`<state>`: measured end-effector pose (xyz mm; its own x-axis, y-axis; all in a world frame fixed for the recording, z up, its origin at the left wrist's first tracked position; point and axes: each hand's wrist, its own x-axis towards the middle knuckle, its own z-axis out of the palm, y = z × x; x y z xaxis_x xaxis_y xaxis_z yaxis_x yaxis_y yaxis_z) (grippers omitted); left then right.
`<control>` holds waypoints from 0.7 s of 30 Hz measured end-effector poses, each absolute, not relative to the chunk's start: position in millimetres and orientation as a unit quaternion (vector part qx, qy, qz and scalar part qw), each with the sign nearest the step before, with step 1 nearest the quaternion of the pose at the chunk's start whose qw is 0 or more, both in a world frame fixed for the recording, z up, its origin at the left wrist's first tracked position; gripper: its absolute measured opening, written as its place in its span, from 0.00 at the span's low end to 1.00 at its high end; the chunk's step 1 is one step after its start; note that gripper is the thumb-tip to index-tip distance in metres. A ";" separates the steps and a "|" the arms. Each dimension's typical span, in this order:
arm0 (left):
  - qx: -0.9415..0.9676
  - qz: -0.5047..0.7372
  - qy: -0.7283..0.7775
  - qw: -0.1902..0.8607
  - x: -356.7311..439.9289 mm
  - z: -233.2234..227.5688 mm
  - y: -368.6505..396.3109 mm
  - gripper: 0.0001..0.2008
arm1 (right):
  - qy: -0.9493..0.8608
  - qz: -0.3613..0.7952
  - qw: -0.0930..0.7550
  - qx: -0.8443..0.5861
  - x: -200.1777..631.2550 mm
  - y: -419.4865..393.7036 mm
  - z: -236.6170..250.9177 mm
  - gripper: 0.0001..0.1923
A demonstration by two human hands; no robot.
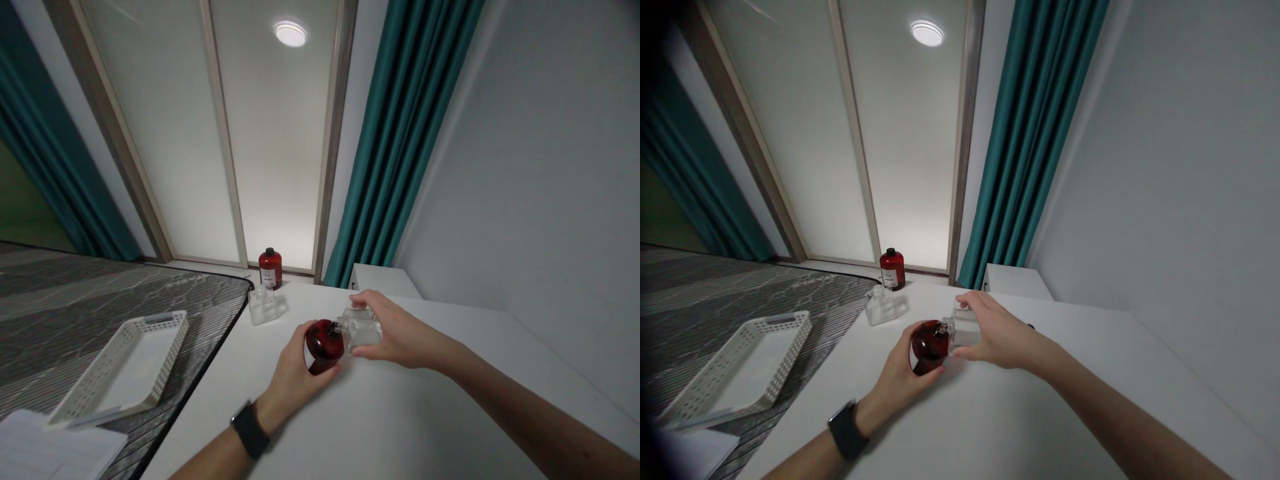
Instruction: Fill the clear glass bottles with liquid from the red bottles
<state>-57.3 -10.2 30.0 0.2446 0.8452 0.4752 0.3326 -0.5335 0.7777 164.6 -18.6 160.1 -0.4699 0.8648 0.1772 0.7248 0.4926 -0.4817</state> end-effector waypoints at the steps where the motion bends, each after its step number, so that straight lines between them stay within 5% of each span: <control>1: 0.741 0.469 0.394 0.275 -57.6 30.2 -10.5 0.34 | -0.841 0.172 0.203 -0.471 164.7 -18.5 160.0 0.35; 21: 0.737 0.464 0.388 0.302 -59.8 29.8 -11.9 0.34 | -0.855 0.152 0.194 -0.456 165.4 -17.5 159.6 0.36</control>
